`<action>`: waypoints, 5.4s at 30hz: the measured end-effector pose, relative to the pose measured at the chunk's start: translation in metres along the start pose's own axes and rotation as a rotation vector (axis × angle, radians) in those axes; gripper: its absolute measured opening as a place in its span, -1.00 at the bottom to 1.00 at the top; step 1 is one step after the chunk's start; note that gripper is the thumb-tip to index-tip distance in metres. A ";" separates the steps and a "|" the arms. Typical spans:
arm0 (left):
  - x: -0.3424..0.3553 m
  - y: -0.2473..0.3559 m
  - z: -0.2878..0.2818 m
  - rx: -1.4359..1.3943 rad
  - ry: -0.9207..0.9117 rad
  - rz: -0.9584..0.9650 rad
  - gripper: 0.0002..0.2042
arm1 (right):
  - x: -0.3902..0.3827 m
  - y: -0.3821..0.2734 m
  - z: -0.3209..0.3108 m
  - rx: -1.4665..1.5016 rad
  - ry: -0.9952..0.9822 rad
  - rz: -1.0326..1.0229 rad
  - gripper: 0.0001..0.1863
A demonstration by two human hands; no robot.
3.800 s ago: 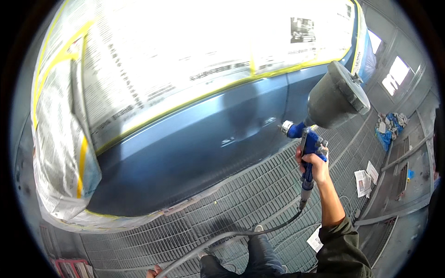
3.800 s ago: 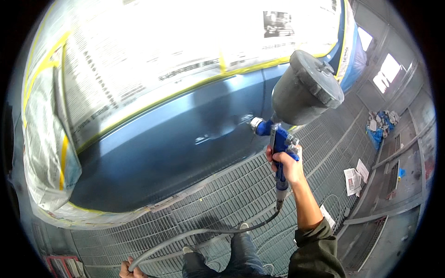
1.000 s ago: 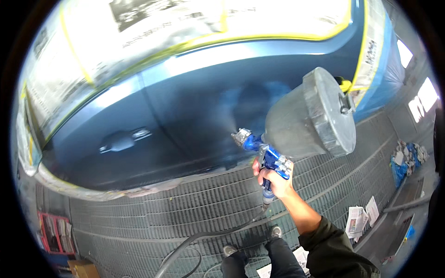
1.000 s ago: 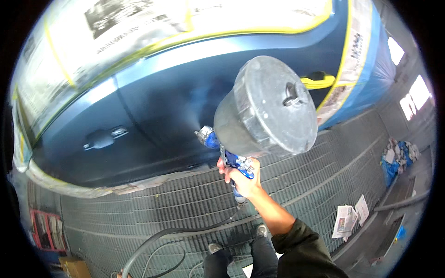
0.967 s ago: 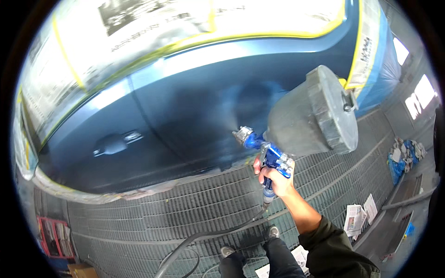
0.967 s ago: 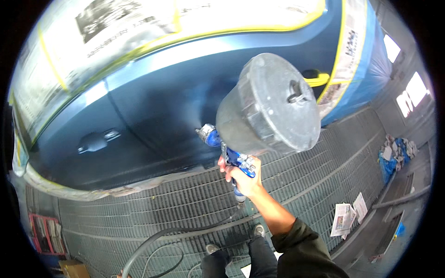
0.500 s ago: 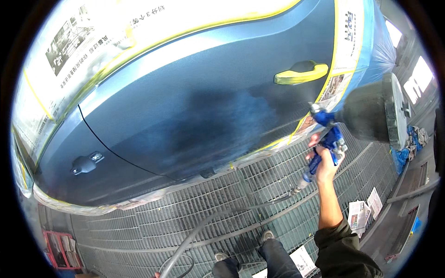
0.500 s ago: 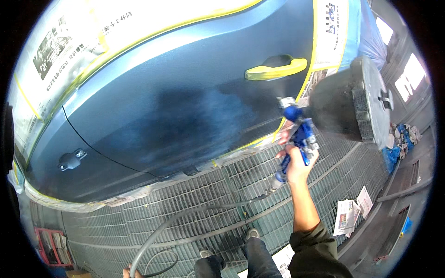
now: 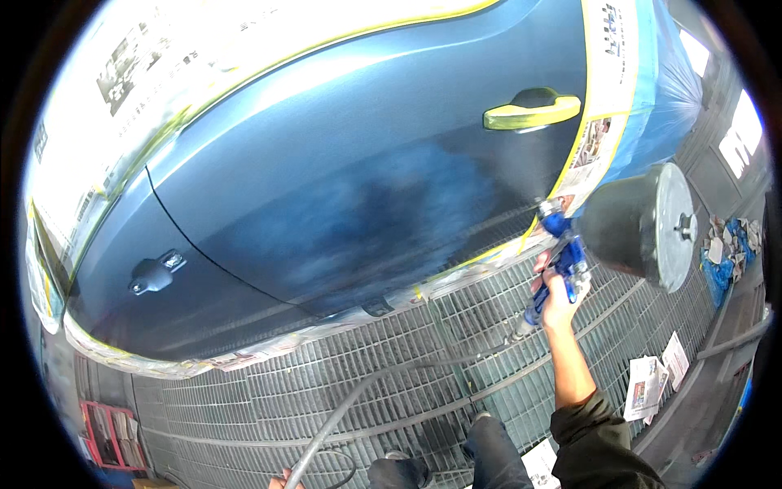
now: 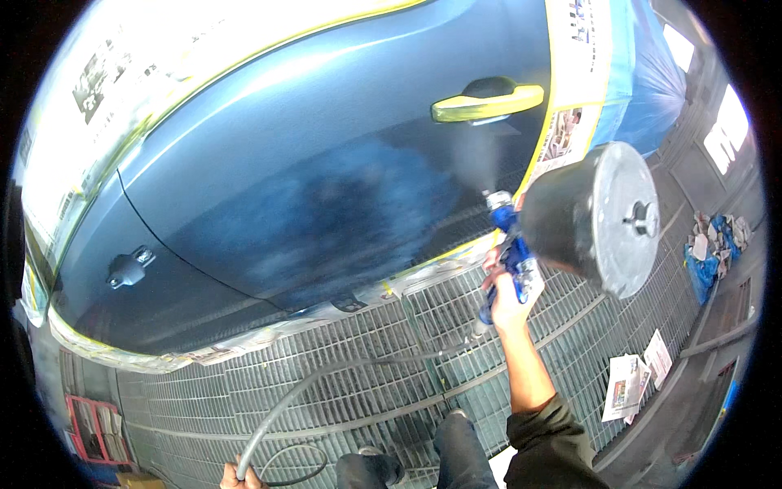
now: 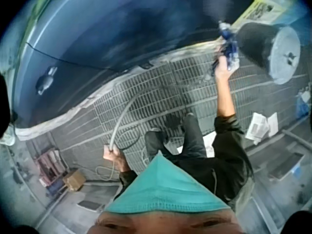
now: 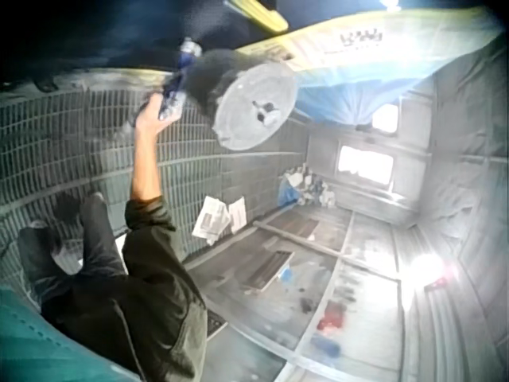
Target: The person sprays blue paint onto the side of a car using a spray gun. The person then exits the booth, pours the remaining paint into a container, and adds a solvent to clean the spray gun.
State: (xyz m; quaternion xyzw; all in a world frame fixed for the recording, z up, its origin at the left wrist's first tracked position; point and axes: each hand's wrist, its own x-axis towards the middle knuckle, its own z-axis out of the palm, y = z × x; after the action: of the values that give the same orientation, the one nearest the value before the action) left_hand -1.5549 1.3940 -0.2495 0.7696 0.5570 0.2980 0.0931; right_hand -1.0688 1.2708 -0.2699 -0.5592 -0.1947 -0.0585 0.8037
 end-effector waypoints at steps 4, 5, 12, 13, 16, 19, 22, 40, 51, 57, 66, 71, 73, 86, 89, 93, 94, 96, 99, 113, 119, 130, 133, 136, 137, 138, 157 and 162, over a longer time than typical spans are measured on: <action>-0.014 -0.059 0.011 -0.062 0.082 0.058 -0.78 | -0.039 0.012 0.036 0.119 -0.291 0.122 -0.75; -0.017 -0.068 0.009 -0.052 0.094 0.060 -0.78 | -0.052 0.012 0.055 0.074 -0.316 0.187 -0.77; -0.031 -0.108 -0.014 0.043 0.144 -0.088 -0.75 | -0.128 0.060 0.118 -0.175 -0.615 0.280 -0.77; -0.044 -0.141 -0.012 0.062 0.128 -0.105 -0.73 | -0.136 0.055 0.129 -0.147 -0.659 0.302 -0.77; -0.047 -0.141 -0.020 0.027 0.190 -0.100 -0.73 | -0.162 0.051 0.157 -0.044 -0.800 0.367 -0.77; -0.051 -0.143 -0.017 0.101 0.168 -0.190 -0.70 | -0.180 0.063 0.176 0.051 -0.872 0.442 -0.76; -0.023 -0.093 -0.007 -0.047 0.305 0.078 -0.69 | -0.170 0.062 0.173 0.071 -0.791 0.501 -0.76; -0.051 -0.048 0.114 -0.136 0.005 0.129 -0.80 | 0.000 0.074 -0.074 0.020 -0.080 0.015 -0.65; -0.066 -0.076 0.122 -0.110 0.093 0.065 -0.77 | -0.078 0.130 -0.002 0.049 -0.286 0.097 -0.88; -0.110 -0.163 0.123 -0.185 0.155 -0.141 -0.78 | -0.160 0.182 0.083 0.009 -0.702 0.242 -0.79; -0.111 -0.152 0.126 -0.068 0.225 -0.264 -0.70 | -0.224 0.225 0.151 0.193 -1.107 0.444 -0.78; -0.103 -0.138 0.150 -0.079 0.222 -0.179 -0.64 | -0.193 0.218 0.113 0.126 -0.744 0.302 -0.76; -0.101 -0.136 0.163 -0.118 0.212 -0.138 -0.64 | -0.171 0.224 0.083 0.221 -0.624 0.275 -0.75; -0.102 -0.148 0.245 -0.235 0.071 -0.097 -0.74 | -0.108 0.239 -0.060 -0.104 0.095 -0.188 -0.70; -0.106 -0.158 0.251 -0.235 0.070 -0.096 -0.75 | -0.126 0.268 -0.061 -0.110 0.010 -0.099 -0.71; -0.115 -0.192 0.257 -0.232 0.170 -0.082 -0.79 | -0.177 0.291 0.001 0.006 -0.371 -0.041 -0.73; -0.119 -0.205 0.254 -0.201 0.167 -0.077 -0.80 | -0.193 0.296 0.021 0.049 -0.441 -0.034 -0.72; -0.130 -0.231 0.246 -0.144 0.159 -0.078 -0.81 | -0.223 0.295 0.061 0.034 -0.550 0.098 -0.77; -0.135 -0.245 0.242 -0.163 0.203 -0.113 -0.85 | -0.250 0.342 0.075 -0.028 -0.745 0.115 -0.78; -0.135 -0.222 0.267 -0.179 0.195 -0.105 -0.73 | -0.241 0.332 0.059 0.174 -0.620 0.292 -0.86; -0.130 -0.209 0.293 -0.219 0.098 -0.036 -0.80 | -0.183 0.345 -0.039 0.055 -0.278 0.045 -0.71; -0.136 -0.212 0.308 -0.187 0.049 0.024 -0.78 | -0.196 0.376 -0.077 -0.095 -0.088 -0.060 -0.73; -0.141 -0.216 0.300 -0.188 0.097 -0.022 -0.76 | -0.236 0.391 -0.022 0.017 -0.312 0.035 -0.77; -0.150 -0.233 0.291 -0.208 0.153 -0.018 -0.74 | -0.277 0.401 0.023 0.044 -0.516 0.238 -0.78; -0.152 -0.236 0.286 -0.166 0.155 -0.020 -0.74 | -0.286 0.403 0.040 0.079 -0.582 0.218 -0.73; -0.154 -0.238 0.281 -0.125 0.156 -0.022 -0.73 | -0.299 0.423 0.044 0.088 -0.638 0.251 -0.74; -0.168 -0.203 0.312 -0.227 0.036 0.026 -0.75 | -0.230 0.441 -0.055 0.136 -0.426 0.168 -0.70; -0.161 -0.169 0.327 -0.189 -0.099 0.003 -0.76 | -0.176 0.435 -0.121 0.025 -0.100 -0.020 -0.63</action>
State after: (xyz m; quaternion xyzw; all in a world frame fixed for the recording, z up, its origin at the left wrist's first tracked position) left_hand -1.5385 1.3700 -0.6501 0.7720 0.5199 0.3110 0.1924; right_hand -1.0644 1.2979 -0.7539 -0.5492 -0.2408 -0.0359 0.7994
